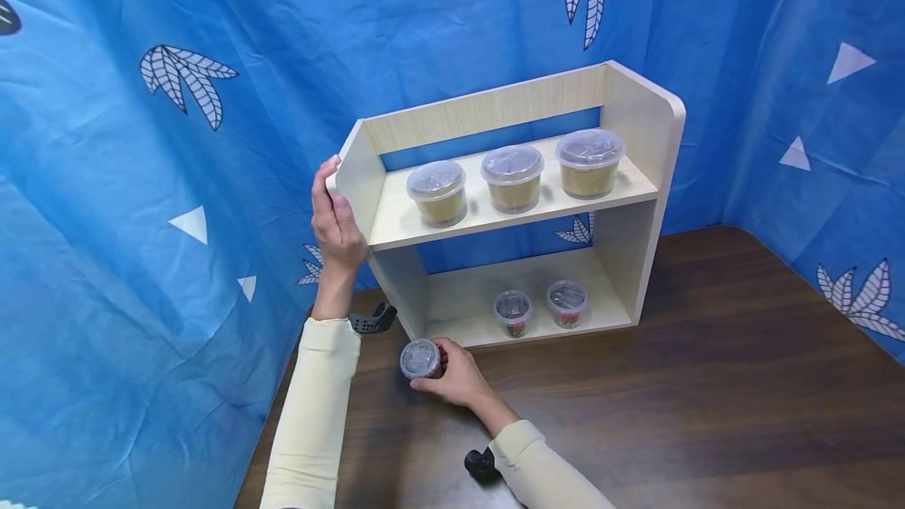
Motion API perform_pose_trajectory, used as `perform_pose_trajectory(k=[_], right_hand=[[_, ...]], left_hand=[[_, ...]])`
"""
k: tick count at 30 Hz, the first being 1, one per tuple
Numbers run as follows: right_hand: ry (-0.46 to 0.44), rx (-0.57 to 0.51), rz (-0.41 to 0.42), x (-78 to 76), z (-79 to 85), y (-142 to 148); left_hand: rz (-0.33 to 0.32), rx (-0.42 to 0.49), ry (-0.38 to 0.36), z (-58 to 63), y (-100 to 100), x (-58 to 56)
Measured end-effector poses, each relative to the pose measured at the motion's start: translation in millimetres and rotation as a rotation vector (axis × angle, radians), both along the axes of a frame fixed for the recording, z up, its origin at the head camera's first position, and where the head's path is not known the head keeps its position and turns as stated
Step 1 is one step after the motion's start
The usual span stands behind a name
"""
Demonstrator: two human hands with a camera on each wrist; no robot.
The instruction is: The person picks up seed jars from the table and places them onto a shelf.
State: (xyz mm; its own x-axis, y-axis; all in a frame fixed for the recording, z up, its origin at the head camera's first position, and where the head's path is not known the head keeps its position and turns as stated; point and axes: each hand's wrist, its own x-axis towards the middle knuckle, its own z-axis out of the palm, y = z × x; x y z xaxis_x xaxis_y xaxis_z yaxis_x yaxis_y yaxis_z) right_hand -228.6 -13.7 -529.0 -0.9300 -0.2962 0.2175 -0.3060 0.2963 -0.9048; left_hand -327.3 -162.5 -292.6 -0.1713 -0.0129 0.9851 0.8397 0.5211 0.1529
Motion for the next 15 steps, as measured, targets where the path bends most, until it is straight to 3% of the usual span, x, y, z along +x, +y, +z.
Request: perform_pose_trajectory(k=[15], right_hand=[[0.018,-0.005,-0.048,0.1,4.5,9.7]], left_hand=[[-0.019,0.033,0.013,0.4,1.9,0.5]])
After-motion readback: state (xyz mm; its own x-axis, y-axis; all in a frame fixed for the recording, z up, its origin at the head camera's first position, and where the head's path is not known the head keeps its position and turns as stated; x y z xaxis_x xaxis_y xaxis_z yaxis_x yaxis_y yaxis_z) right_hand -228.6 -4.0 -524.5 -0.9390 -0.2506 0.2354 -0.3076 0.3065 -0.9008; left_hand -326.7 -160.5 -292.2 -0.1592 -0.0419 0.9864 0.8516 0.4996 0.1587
